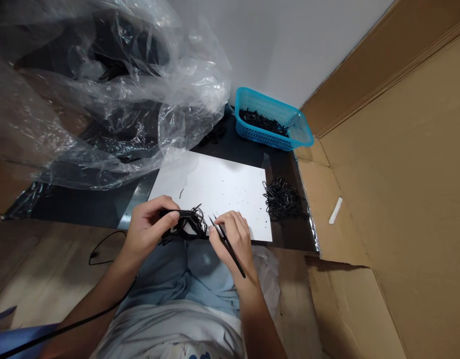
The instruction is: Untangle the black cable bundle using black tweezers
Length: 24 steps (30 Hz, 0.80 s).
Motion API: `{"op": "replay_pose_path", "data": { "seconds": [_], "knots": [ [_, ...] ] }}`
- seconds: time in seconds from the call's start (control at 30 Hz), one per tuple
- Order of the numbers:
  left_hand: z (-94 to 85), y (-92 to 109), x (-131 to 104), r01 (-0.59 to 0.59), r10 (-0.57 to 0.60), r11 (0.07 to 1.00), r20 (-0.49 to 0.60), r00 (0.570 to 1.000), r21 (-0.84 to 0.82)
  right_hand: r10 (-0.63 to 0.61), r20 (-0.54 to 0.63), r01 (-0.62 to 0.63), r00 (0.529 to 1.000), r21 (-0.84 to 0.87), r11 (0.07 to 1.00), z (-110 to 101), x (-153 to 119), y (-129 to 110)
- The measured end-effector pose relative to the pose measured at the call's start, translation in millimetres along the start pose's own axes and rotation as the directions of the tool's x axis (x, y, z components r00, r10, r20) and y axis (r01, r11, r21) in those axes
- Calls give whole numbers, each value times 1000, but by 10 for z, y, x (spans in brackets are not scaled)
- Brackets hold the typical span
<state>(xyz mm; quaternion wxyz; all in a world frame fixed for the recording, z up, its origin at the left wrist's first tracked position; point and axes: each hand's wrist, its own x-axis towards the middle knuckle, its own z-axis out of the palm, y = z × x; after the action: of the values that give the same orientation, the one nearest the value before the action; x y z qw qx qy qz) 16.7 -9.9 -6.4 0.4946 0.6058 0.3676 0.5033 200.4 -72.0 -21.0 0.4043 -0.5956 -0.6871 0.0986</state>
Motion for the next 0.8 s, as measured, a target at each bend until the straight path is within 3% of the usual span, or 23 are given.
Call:
{"op": "replay_pose_path", "data": {
  "seconds": [0.13, 0.27, 0.47, 0.63, 0.8],
  "knots": [
    [27, -3, 3, -36, 36, 994, 3, 999, 102, 42, 110, -33, 993, -79, 996, -122, -31, 5],
    [82, 24, 11, -74, 73, 982, 9, 997, 174, -16, 71, 18, 997, -26, 999, -193, -14, -36],
    [186, 8, -9, -221, 202, 919, 91, 975, 327, -157, 63, 157, 986, 8, 988, -184, 49, -148],
    [206, -32, -4, -188, 175, 919, 70, 982, 346, -185, 17, 183, 983, 79, 980, -223, 55, -208],
    [158, 27, 19, -106, 91, 962, 69, 993, 251, -138, -42, 144, 990, 249, 958, -183, 49, -212]
  ]
}}
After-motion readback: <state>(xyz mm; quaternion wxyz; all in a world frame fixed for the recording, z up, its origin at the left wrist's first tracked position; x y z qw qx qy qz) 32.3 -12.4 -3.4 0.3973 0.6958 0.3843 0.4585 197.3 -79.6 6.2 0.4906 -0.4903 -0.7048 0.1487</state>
